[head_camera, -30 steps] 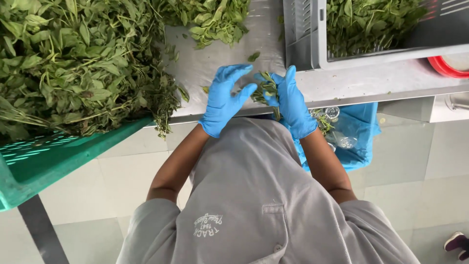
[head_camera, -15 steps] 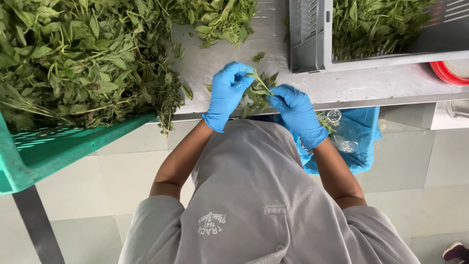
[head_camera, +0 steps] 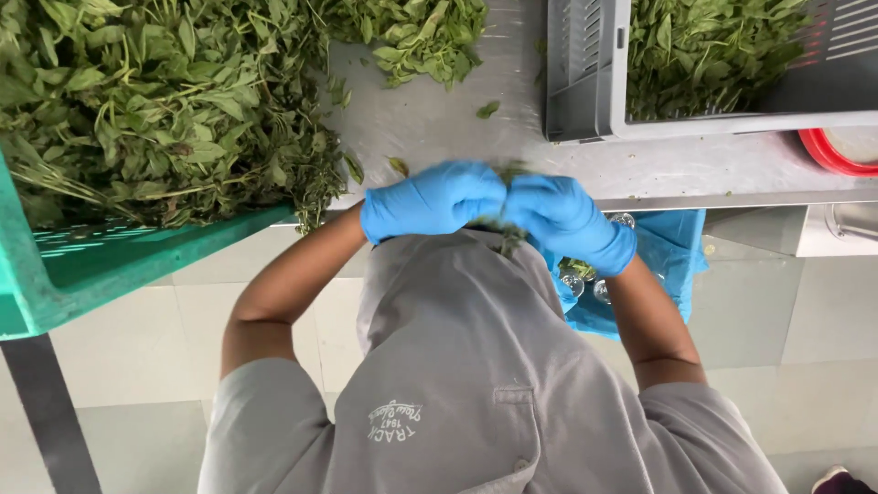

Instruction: The person strips green leaves from herb stems by hand at a stainless steel table, discarding stems and placing the picked leaves into gray plastic crates beside the work area, working through piles of harvested herbs one stem at a time.

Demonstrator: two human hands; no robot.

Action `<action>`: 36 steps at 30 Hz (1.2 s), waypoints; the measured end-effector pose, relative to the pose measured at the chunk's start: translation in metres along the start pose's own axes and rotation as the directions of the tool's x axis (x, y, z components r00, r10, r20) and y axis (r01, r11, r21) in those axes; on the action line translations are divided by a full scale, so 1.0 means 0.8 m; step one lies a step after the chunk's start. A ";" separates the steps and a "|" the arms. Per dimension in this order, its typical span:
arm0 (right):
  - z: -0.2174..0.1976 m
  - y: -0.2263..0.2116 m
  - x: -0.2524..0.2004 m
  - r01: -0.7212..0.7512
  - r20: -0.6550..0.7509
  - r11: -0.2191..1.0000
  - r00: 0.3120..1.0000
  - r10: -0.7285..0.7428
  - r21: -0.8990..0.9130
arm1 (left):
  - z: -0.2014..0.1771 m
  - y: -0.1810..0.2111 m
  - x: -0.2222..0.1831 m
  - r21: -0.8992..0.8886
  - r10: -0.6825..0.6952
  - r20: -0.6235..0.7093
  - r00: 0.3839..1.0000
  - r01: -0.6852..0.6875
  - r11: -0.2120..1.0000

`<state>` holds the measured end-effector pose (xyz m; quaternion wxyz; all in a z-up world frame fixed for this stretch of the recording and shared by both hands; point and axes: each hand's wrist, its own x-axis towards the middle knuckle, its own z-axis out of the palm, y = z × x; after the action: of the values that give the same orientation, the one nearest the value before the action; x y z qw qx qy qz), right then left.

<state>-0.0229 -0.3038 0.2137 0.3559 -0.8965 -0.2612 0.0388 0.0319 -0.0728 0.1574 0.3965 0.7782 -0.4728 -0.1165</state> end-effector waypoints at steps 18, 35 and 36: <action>0.016 0.023 0.017 0.322 -0.304 0.031 0.852 0.427 0.946 | -0.035 0.067 -0.028 -0.498 -0.642 -0.248 0.726 0.473 0.727; 0.049 -0.012 0.008 0.374 -0.233 -0.249 0.859 0.456 0.893 | 0.081 0.001 0.033 -0.952 -0.704 -0.271 0.657 -0.072 0.299; 0.055 0.009 0.009 0.386 -0.245 -0.243 0.854 0.460 0.890 | 0.075 -0.015 0.038 -0.951 -0.696 -0.267 0.667 -0.068 0.300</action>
<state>-0.0249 -0.2777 0.1766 0.9719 -0.2351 0.0113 -0.0017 0.0218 -0.1255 0.1150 0.8561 0.4904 0.0253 -0.1610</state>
